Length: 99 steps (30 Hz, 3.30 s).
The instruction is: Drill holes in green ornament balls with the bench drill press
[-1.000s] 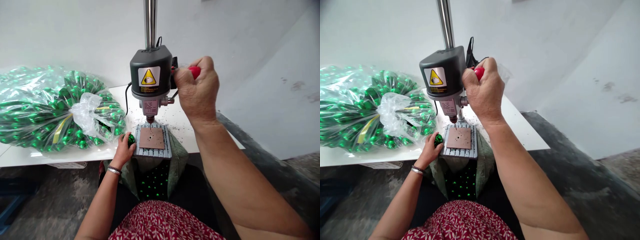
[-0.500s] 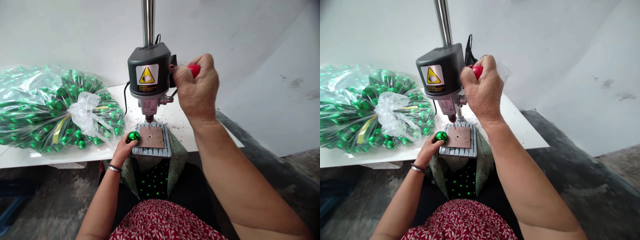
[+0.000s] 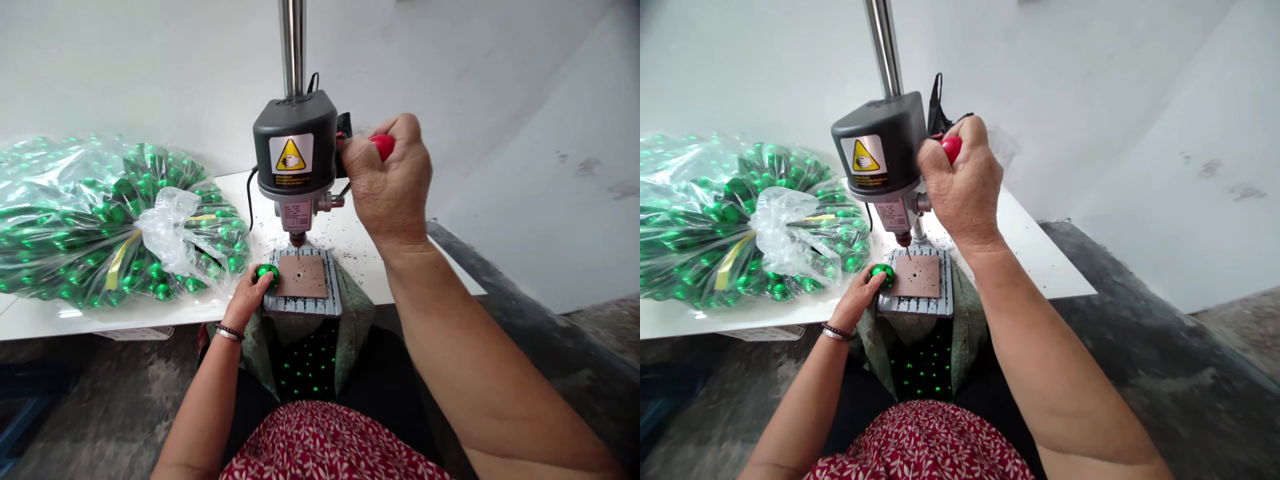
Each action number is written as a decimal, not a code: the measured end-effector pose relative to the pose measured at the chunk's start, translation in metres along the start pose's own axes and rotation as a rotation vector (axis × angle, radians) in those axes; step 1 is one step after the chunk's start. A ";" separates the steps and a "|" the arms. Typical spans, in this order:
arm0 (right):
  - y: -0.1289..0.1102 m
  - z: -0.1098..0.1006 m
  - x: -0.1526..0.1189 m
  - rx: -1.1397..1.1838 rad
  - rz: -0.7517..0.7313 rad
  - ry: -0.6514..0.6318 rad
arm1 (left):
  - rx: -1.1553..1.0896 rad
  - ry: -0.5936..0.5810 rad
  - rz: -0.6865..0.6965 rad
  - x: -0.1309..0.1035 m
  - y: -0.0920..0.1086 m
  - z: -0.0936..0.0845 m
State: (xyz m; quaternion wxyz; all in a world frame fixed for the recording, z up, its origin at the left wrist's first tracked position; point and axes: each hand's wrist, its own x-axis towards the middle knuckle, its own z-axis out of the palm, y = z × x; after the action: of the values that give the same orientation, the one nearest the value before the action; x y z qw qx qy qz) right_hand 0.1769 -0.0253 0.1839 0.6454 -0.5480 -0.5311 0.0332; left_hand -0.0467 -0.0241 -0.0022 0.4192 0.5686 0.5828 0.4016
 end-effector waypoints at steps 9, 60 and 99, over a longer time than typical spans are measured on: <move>0.002 0.000 -0.001 0.042 -0.052 0.046 | -0.202 -0.033 -0.053 -0.001 0.023 0.001; -0.008 0.005 0.025 -0.029 0.095 -0.025 | 0.660 -0.172 0.196 0.012 0.043 0.043; 0.031 -0.015 -0.077 -0.307 -0.243 0.142 | 0.573 -0.184 0.212 0.013 0.025 0.044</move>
State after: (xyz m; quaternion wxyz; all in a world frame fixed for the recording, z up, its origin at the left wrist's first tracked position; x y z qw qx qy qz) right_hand 0.1714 -0.0712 0.1135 0.5893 -0.5729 -0.5454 -0.1648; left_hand 0.0033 -0.0105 0.0068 0.2486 0.7552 0.5692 0.2095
